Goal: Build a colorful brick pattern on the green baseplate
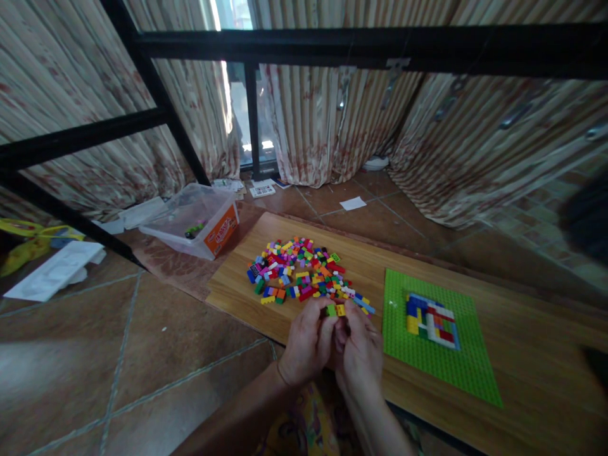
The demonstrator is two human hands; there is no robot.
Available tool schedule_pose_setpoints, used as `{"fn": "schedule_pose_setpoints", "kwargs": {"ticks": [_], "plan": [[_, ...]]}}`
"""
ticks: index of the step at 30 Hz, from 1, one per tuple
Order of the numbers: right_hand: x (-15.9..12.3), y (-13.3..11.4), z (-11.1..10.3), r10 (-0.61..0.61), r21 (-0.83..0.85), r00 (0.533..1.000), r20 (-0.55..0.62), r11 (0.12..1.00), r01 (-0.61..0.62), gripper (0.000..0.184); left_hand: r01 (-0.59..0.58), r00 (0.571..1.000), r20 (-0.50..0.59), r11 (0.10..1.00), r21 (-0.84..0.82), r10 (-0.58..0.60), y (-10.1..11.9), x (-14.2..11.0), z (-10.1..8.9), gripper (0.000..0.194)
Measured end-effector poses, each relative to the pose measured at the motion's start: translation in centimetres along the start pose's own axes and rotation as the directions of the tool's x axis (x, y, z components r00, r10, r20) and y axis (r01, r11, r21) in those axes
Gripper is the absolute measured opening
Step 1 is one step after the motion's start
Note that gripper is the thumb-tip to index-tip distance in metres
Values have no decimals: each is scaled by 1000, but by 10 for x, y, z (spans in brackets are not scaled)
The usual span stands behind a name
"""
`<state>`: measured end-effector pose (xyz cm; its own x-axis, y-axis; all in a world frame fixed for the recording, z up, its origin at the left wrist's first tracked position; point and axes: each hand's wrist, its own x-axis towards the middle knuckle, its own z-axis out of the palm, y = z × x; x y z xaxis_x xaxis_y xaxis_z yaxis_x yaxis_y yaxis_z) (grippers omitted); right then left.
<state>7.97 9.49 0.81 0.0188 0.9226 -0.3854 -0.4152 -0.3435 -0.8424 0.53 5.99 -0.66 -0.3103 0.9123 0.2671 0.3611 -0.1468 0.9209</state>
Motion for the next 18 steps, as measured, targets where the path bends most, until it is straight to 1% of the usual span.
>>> {"fn": "schedule_pose_setpoints", "kwargs": {"ticks": [2, 4, 6, 8, 10, 11, 12, 14, 15, 16, 17, 18], "plan": [[6, -1, -2, 28, 29, 997, 74, 999, -30, 31, 55, 998, 25, 998, -27, -54, -5, 3, -1, 19], [11, -1, -6, 43, 39, 992, 120, 998, -48, 34, 90, 995, 51, 996, -27, -88, -11, 5, -3, 19], [17, -1, -10, 53, 36, 991, 126, 998, -58, 36, 81, 994, 70, 996, 33, -83, -18, 7, -6, 17], [22, -1, -15, 49, -8, 991, 122, 999, -48, 37, 47, 993, 96, 986, 160, -63, -25, 8, -10, 18], [27, 0, -21, -10, -136, 993, 115, 990, 26, 39, 11, 990, 129, 953, 301, -52, -30, 9, -13, 21], [30, 1, -24, -67, -233, 990, 125, 968, 95, 39, -5, 988, 145, 932, 362, -52, -31, 9, -14, 23], [33, 1, -28, -131, -340, 980, 151, 924, 176, 39, -18, 986, 158, 911, 412, -52, -32, 9, -14, 24], [39, 1, -34, -231, -514, 941, 249, 792, 330, 36, -40, 983, 175, 874, 484, -53, -32, 10, -15, 26], [42, 1, -37, -251, -561, 920, 302, 733, 384, 35, -49, 982, 183, 860, 507, -53, -32, 10, -14, 27], [44, 1, -39, -255, -585, 905, 341, 696, 417, 35, -55, 981, 189, 852, 521, -52, -32, 11, -13, 28], [45, 1, -41, -245, -591, 898, 366, 684, 428, 35, -59, 980, 192, 849, 525, -50, -33, 11, -13, 29], [46, 1, -41, -227, -586, 898, 377, 693, 421, 35, -62, 981, 190, 851, 522, -45, -34, 11, -12, 31]]}}
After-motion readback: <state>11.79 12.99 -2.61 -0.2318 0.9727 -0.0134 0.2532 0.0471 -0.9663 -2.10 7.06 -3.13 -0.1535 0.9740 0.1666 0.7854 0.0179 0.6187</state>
